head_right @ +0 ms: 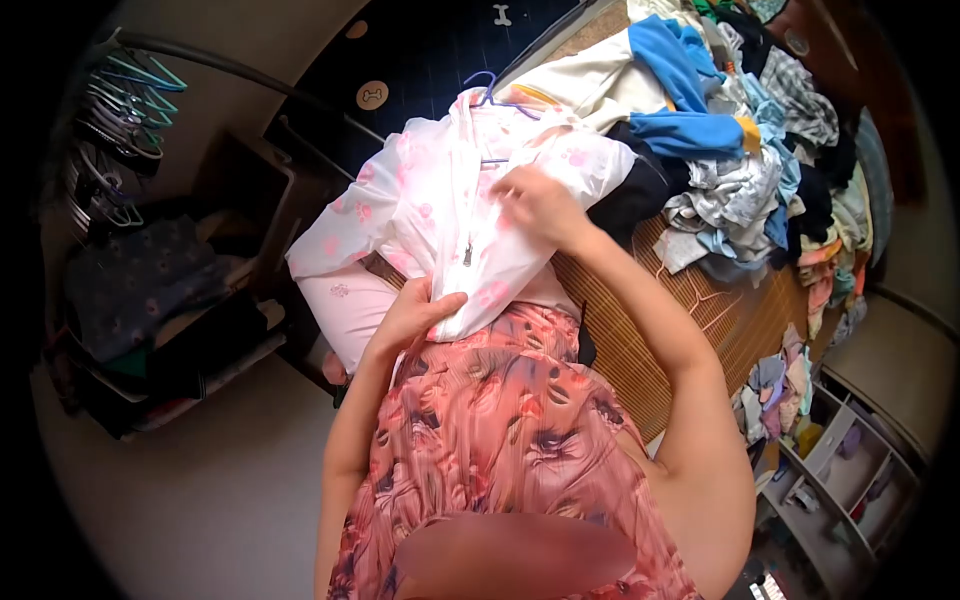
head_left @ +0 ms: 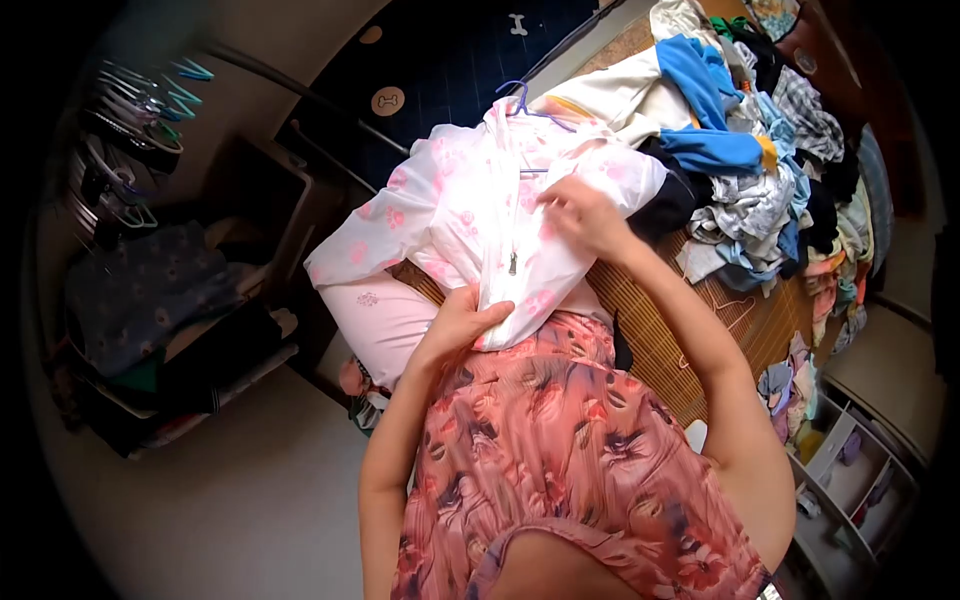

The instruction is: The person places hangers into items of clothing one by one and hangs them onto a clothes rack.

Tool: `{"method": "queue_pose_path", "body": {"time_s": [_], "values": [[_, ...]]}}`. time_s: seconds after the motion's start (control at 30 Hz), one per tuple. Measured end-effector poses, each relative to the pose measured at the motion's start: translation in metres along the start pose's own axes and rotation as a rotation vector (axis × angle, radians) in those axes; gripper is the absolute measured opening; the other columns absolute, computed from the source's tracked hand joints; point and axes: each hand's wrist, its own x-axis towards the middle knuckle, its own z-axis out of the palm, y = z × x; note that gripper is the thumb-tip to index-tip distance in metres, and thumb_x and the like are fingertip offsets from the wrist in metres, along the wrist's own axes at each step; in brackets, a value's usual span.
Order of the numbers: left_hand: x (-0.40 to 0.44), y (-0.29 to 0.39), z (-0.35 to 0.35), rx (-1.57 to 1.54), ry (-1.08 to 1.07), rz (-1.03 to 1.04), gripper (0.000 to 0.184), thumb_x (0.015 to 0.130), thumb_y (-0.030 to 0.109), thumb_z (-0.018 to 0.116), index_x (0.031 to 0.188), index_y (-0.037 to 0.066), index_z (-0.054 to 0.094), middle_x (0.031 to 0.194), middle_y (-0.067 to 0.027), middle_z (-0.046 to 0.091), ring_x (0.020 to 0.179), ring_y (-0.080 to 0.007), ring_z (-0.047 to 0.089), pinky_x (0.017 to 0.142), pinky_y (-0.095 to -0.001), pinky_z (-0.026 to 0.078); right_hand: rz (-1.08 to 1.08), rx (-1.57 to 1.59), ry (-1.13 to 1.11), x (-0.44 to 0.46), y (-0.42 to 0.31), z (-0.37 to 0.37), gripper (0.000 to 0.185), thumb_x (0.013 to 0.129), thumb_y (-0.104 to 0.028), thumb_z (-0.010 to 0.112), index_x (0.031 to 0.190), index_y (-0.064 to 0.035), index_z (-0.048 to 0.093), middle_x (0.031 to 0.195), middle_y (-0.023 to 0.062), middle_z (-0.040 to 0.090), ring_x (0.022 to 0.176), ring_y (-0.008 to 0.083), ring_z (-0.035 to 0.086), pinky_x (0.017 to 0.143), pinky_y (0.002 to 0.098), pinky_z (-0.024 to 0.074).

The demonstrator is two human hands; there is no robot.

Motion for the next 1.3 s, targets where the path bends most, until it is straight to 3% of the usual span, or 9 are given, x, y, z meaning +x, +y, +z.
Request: {"method": "queue_pose_path", "body": {"time_s": [0.07, 0.17, 0.27, 0.37, 0.47, 0.73, 0.83, 1.13, 1.3], "values": [[0.002, -0.003, -0.003, -0.02, -0.024, -0.04, 0.034, 0.086, 0.012, 0.065, 0.115, -0.005, 0.058, 0.101, -0.0042, 0.063, 0.087, -0.0087, 0.059, 0.077, -0.0237, 0.049, -0.306, -0.102, -0.172, -0.011, -0.001, 0.031, 0.026, 0.078, -0.019, 0.068, 0.1, -0.0048, 0.064, 0.105, 0.0098, 0.059, 0.104, 0.0264, 0.056, 0.087, 0.0357, 0.0452], [0.004, -0.002, -0.003, 0.002, -0.023, -0.064, 0.032, 0.086, 0.009, 0.064, 0.114, -0.004, 0.058, 0.1, -0.0027, 0.063, 0.085, -0.0081, 0.059, 0.074, -0.0229, 0.049, -0.333, -0.142, -0.096, -0.012, 0.013, 0.054, 0.035, 0.074, -0.031, 0.072, 0.097, -0.0047, 0.065, 0.103, 0.0096, 0.06, 0.093, 0.0274, 0.059, 0.079, 0.036, 0.0489], [0.002, 0.003, -0.001, 0.07, -0.003, -0.083, 0.03, 0.086, 0.009, 0.064, 0.113, -0.003, 0.058, 0.097, -0.0015, 0.063, 0.083, -0.0072, 0.058, 0.072, -0.0225, 0.049, -0.2, -0.088, -0.167, -0.012, 0.009, 0.049, 0.034, 0.073, -0.031, 0.071, 0.092, -0.003, 0.064, 0.095, 0.0093, 0.061, 0.087, 0.0279, 0.06, 0.075, 0.0355, 0.0498], [0.001, 0.004, 0.001, 0.069, -0.003, -0.067, 0.029, 0.086, 0.009, 0.064, 0.112, -0.003, 0.059, 0.096, -0.0007, 0.063, 0.082, -0.0068, 0.058, 0.071, -0.0226, 0.049, -0.404, -0.287, -0.081, -0.016, 0.004, 0.049, 0.03, 0.073, -0.024, 0.07, 0.092, -0.0022, 0.062, 0.091, 0.0102, 0.061, 0.086, 0.0285, 0.059, 0.075, 0.0364, 0.0493], [0.004, 0.001, -0.001, 0.123, -0.017, -0.052, 0.028, 0.086, 0.011, 0.065, 0.11, -0.002, 0.06, 0.094, -0.0001, 0.063, 0.08, -0.0065, 0.057, 0.07, -0.0227, 0.048, -0.448, -0.335, 0.011, -0.021, -0.007, 0.052, 0.025, 0.073, -0.022, 0.068, 0.088, -0.0026, 0.061, 0.084, 0.0105, 0.061, 0.083, 0.029, 0.059, 0.072, 0.0371, 0.0495], [0.004, 0.002, -0.001, 0.169, -0.015, -0.044, 0.03, 0.087, 0.016, 0.066, 0.109, -0.002, 0.059, 0.095, 0.0007, 0.061, 0.082, -0.0057, 0.055, 0.073, -0.0232, 0.046, -0.455, -0.375, 0.098, -0.028, -0.008, 0.063, 0.025, 0.077, -0.013, 0.063, 0.099, -0.005, 0.058, 0.08, 0.0076, 0.06, 0.072, 0.0231, 0.06, 0.062, 0.0322, 0.0493], [0.005, 0.003, -0.001, 0.226, -0.016, -0.017, 0.029, 0.086, 0.016, 0.065, 0.109, -0.002, 0.059, 0.094, -0.0002, 0.062, 0.081, -0.0059, 0.055, 0.07, -0.0227, 0.047, -0.655, -0.488, 0.014, -0.025, -0.005, 0.057, 0.021, 0.079, -0.013, 0.063, 0.098, -0.0077, 0.06, 0.082, 0.0061, 0.062, 0.071, 0.022, 0.062, 0.061, 0.0321, 0.05], [0.003, -0.005, -0.003, 0.14, -0.05, -0.025, 0.031, 0.087, 0.018, 0.065, 0.111, -0.002, 0.059, 0.095, -0.0001, 0.062, 0.082, -0.0055, 0.056, 0.07, -0.0223, 0.047, -0.442, -0.122, 0.022, -0.026, -0.021, 0.049, 0.014, 0.08, -0.016, 0.066, 0.091, -0.0078, 0.064, 0.081, 0.0064, 0.064, 0.07, 0.0237, 0.064, 0.06, 0.0323, 0.051], [0.003, -0.005, -0.005, 0.178, -0.076, -0.028, 0.032, 0.088, 0.018, 0.065, 0.113, -0.002, 0.058, 0.097, 0.0001, 0.062, 0.083, -0.0052, 0.057, 0.072, -0.022, 0.047, -0.49, -0.172, -0.002, -0.02, -0.008, 0.055, 0.011, 0.08, -0.017, 0.064, 0.087, -0.0082, 0.063, 0.078, 0.0092, 0.062, 0.074, 0.0267, 0.063, 0.064, 0.0364, 0.0502]]}}
